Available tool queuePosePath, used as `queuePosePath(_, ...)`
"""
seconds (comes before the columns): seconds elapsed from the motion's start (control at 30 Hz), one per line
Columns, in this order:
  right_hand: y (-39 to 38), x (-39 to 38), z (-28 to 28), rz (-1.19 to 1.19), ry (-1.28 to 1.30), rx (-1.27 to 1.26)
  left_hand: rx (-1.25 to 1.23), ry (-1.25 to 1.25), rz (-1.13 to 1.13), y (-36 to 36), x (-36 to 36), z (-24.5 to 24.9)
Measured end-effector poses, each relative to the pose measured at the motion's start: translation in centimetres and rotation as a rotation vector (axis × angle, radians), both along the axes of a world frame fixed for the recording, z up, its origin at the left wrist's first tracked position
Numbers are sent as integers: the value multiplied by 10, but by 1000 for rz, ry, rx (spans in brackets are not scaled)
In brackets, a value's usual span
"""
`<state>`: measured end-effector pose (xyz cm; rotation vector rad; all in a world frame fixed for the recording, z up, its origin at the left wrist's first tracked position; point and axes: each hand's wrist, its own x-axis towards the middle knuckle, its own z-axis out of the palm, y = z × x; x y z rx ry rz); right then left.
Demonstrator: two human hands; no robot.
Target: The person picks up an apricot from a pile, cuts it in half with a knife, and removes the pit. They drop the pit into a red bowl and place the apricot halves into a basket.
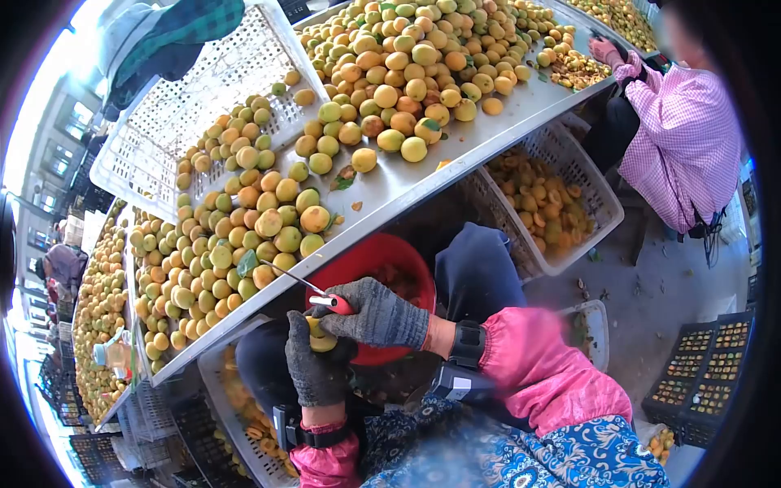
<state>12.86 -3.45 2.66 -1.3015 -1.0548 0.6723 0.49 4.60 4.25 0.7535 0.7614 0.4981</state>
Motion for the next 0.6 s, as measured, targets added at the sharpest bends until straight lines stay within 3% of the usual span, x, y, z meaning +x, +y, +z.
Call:
queuePosePath(0.3, 5, -21, 23, -84, 102, 1, 322, -4, 63, -9, -9, 22)
queuePosePath(0.37, 8, -28, 23, -69, 369, -5, 440, 75, 59, -5, -15, 30)
queuePosePath(0.4, 1, -27, 39, -12, 591, -123, 516, 125, 38, -2, -21, 39)
queuePosePath(0.43, 0, -27, 44, -6, 595, -122, 518, 130, 42, 5, -28, 42)
queuePosePath(0.5, 0, -23, 48, -59, 465, -231, 808, 224, 226, 24, -45, 48)
queuePosePath(0.6, -1, -13, 37, -33, 441, -300, 894, 543, 271, 65, -96, 58)
